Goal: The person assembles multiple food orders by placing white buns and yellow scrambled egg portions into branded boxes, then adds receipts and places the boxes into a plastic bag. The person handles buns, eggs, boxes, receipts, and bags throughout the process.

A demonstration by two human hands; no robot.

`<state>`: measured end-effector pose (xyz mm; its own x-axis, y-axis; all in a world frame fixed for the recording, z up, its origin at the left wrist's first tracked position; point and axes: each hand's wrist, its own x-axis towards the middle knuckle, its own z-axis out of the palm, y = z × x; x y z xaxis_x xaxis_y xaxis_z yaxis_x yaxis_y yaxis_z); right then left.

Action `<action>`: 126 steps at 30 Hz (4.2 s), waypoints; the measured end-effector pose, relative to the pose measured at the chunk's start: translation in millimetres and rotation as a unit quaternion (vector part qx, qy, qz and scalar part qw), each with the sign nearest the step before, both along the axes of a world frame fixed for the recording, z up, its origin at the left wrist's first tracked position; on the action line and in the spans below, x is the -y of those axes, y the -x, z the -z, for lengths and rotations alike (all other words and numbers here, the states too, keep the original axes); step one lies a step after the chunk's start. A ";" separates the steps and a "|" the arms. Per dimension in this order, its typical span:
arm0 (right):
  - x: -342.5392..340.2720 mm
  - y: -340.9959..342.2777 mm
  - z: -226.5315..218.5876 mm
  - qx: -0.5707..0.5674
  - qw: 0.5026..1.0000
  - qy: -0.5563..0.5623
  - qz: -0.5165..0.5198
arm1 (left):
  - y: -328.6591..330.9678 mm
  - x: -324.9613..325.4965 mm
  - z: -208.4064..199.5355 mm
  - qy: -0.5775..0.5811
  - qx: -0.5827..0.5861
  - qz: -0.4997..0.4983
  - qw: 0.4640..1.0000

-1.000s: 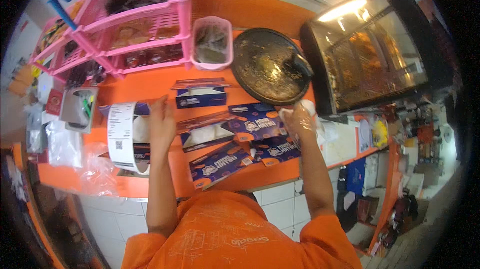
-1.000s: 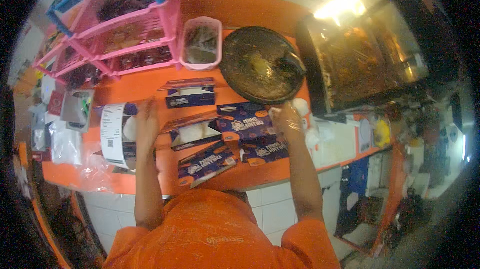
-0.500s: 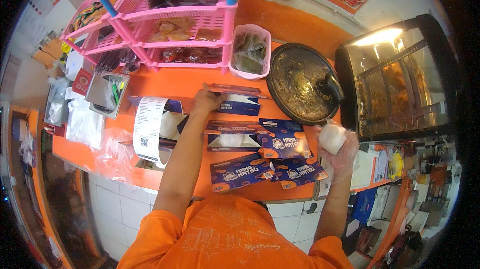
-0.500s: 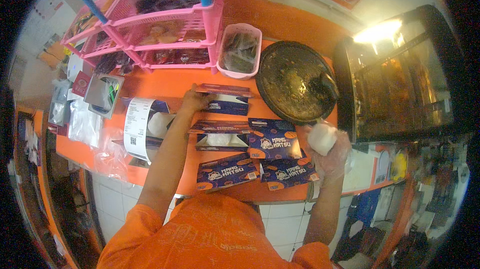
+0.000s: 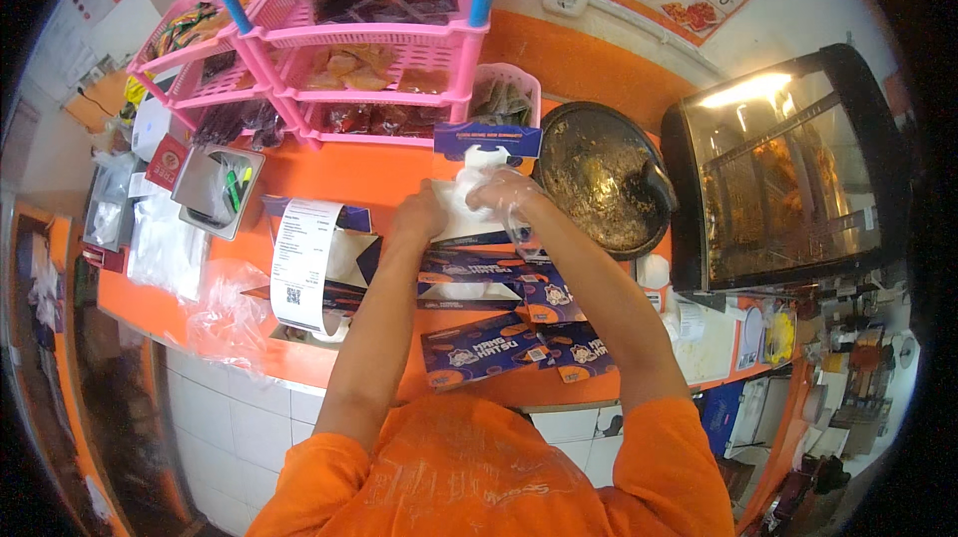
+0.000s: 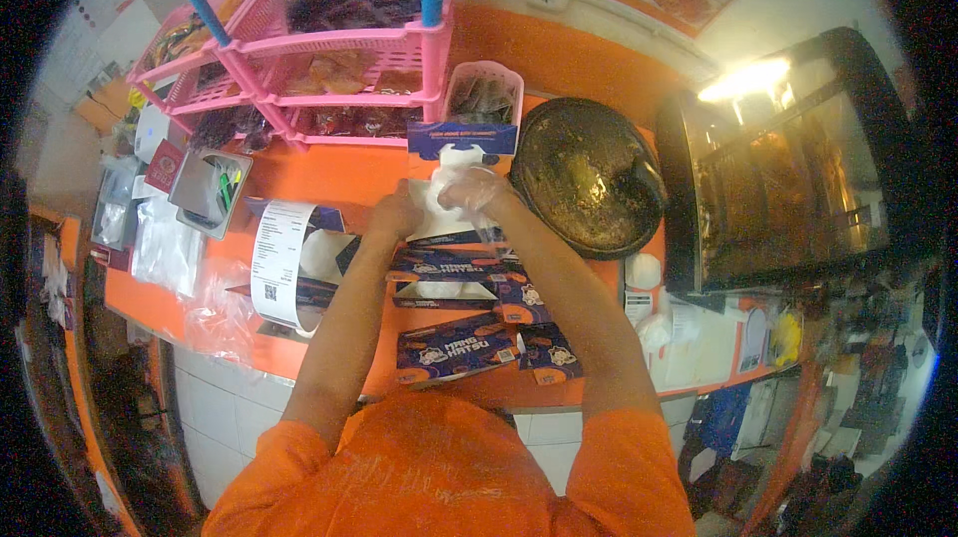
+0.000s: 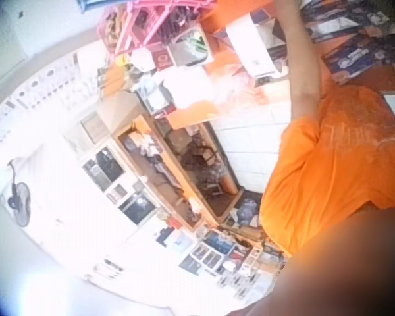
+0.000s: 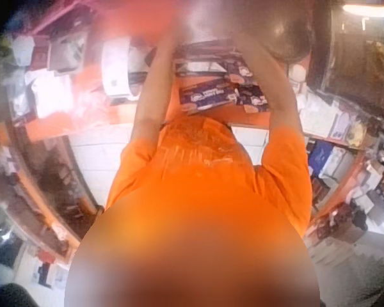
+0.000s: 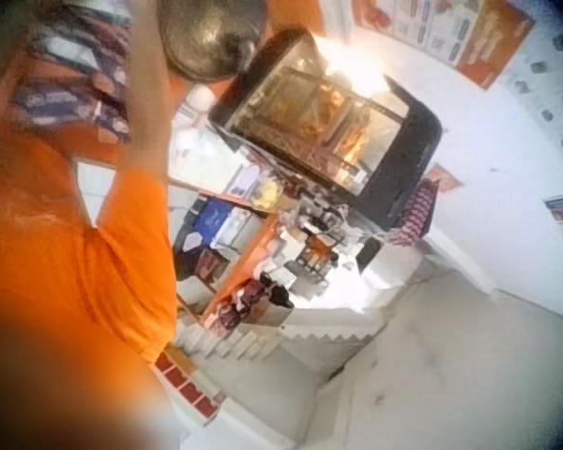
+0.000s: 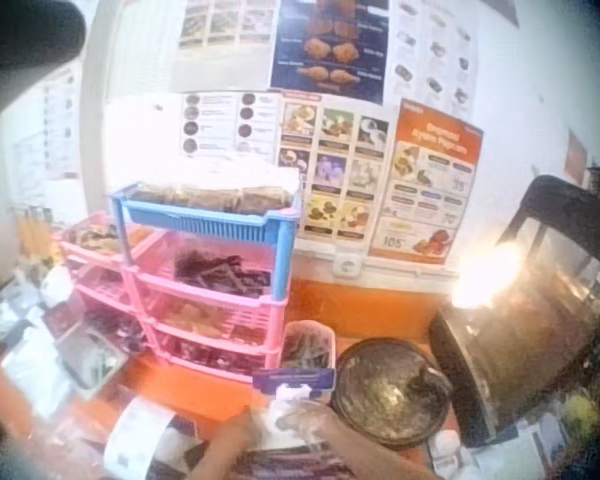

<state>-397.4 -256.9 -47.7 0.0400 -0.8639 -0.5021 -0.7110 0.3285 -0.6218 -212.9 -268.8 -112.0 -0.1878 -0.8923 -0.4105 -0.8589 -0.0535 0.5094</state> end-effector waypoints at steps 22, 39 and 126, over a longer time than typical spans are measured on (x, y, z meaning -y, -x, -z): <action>-230.5 268.4 1.5 -0.345 0.929 0.058 0.123 | 57.3 -188.9 -184.5 0.228 -0.187 0.334 0.895; -248.5 156.3 -37.8 0.015 0.921 0.337 -0.196 | 151.3 -136.0 -119.6 0.152 -0.056 0.310 0.937; -368.5 124.4 47.5 0.150 0.915 0.369 -0.057 | 119.9 -278.8 -145.1 0.085 -0.107 0.141 0.980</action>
<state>-521.8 111.6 -95.2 0.1924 -0.9449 0.2647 -0.4746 -0.3257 -0.8177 -332.8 9.9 33.1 -0.5029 -0.8446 -0.1837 -0.6994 0.2728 0.6606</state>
